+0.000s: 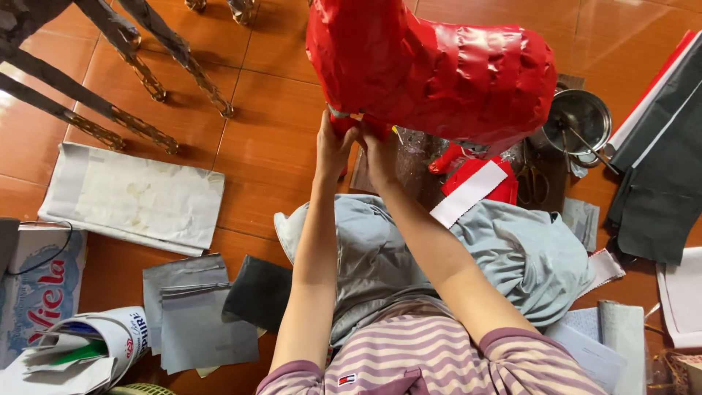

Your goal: Applying colored paper and foil to a large paper-mache horse figure using glue.

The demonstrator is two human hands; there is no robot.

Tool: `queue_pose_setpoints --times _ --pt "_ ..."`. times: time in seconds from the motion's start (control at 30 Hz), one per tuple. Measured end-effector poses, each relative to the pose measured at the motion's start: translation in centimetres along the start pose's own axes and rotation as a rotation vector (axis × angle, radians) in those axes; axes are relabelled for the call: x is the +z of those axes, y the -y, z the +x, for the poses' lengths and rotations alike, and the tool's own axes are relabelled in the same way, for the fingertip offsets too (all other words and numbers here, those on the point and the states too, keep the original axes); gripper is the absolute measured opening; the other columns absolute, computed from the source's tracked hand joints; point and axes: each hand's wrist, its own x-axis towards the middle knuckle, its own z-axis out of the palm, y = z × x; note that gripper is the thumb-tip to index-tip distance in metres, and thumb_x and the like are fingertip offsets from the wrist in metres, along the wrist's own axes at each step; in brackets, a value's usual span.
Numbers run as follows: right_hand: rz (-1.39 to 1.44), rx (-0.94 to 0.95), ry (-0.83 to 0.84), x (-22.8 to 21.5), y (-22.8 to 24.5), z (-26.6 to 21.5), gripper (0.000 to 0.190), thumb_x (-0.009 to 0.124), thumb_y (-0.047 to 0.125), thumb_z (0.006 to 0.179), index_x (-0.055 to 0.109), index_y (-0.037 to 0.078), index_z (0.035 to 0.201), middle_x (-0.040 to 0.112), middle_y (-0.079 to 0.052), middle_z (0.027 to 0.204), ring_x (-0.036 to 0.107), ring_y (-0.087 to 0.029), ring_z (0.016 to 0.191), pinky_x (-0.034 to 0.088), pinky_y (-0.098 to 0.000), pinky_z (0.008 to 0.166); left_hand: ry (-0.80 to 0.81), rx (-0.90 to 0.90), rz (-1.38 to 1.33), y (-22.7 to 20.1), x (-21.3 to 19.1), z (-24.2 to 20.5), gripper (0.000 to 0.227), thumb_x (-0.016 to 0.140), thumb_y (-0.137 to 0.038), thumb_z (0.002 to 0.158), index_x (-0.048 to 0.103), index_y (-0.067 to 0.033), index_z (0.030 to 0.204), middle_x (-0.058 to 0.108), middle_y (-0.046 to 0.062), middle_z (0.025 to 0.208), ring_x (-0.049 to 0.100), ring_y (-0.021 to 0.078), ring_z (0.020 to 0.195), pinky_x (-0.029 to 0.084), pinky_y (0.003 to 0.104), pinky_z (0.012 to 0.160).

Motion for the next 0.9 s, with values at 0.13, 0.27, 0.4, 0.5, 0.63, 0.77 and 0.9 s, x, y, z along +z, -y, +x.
queue_pose_setpoints --times 0.13,0.27,0.4,0.5,0.63,0.77,0.9 --pt "0.067 0.156 0.047 -0.2 0.9 0.0 0.021 0.071 0.008 0.089 0.072 0.004 0.109 0.075 -0.007 0.106 0.071 -0.015 0.095 0.061 -0.0297 0.084 -0.052 0.011 0.010 -0.3 0.6 -0.2 0.033 0.076 -0.007 0.092 0.054 -0.0013 0.115 0.072 0.016 0.098 0.070 0.0270 0.088 0.057 0.036 0.079" --pt "-0.184 0.136 -0.038 -2.1 0.0 -2.0 0.012 0.074 0.017 0.094 0.065 0.008 0.093 0.066 0.001 0.079 0.061 -0.010 0.071 0.051 -0.0271 0.066 -0.127 0.004 0.078 0.2 1.1 -0.1 0.032 0.078 -0.007 0.091 0.055 -0.0018 0.112 0.071 0.017 0.097 0.068 0.0283 0.086 0.056 0.036 0.078" --pt "-0.583 -0.128 0.010 -0.9 0.9 -3.4 0.031 0.073 0.025 0.101 0.061 0.005 0.082 0.058 0.001 0.066 0.049 -0.010 0.059 0.039 -0.0289 0.054 -0.146 0.016 0.036 -0.2 1.6 0.5 0.033 0.077 -0.007 0.091 0.055 -0.0019 0.116 0.072 0.018 0.100 0.069 0.0313 0.088 0.057 0.037 0.080" --pt "-0.748 -0.355 0.103 1.0 1.2 -2.1 0.035 0.070 0.025 0.102 0.061 0.002 0.077 0.056 -0.002 0.063 0.046 -0.010 0.058 0.039 -0.0311 0.055 -0.145 -0.024 -0.014 -0.6 1.3 -0.2 0.037 0.073 -0.008 0.091 0.055 -0.0024 0.123 0.073 0.018 0.103 0.072 0.0335 0.091 0.058 0.038 0.081" --pt "-0.810 -0.477 0.051 2.0 1.0 0.4 0.032 0.068 0.019 0.099 0.061 -0.001 0.075 0.056 -0.009 0.060 0.050 -0.014 0.054 0.042 -0.0345 0.055 -0.162 0.040 0.078 0.3 1.3 0.4 0.041 0.073 -0.009 0.090 0.054 -0.0024 0.126 0.071 0.021 0.103 0.069 0.0391 0.095 0.056 0.041 0.082" --pt "-0.838 -0.405 0.033 1.3 1.0 -0.3 0.025 0.066 0.019 0.101 0.065 -0.002 0.087 0.064 -0.014 0.072 0.058 -0.020 0.063 0.047 -0.0364 0.063 -0.169 -0.046 0.090 0.6 1.7 0.0 0.036 0.076 -0.012 0.089 0.055 -0.0032 0.118 0.070 0.021 0.098 0.068 0.0389 0.088 0.056 0.042 0.079" --pt "-0.952 -0.597 0.050 1.8 1.9 -3.1 0.023 0.059 0.018 0.107 0.066 -0.003 0.114 0.065 -0.021 0.107 0.061 -0.032 0.097 0.049 -0.0410 0.089 -0.193 -0.055 0.099 0.8 1.9 0.1 0.031 0.076 -0.013 0.090 0.056 -0.0037 0.112 0.069 0.020 0.095 0.067 0.0369 0.085 0.056 0.041 0.077"
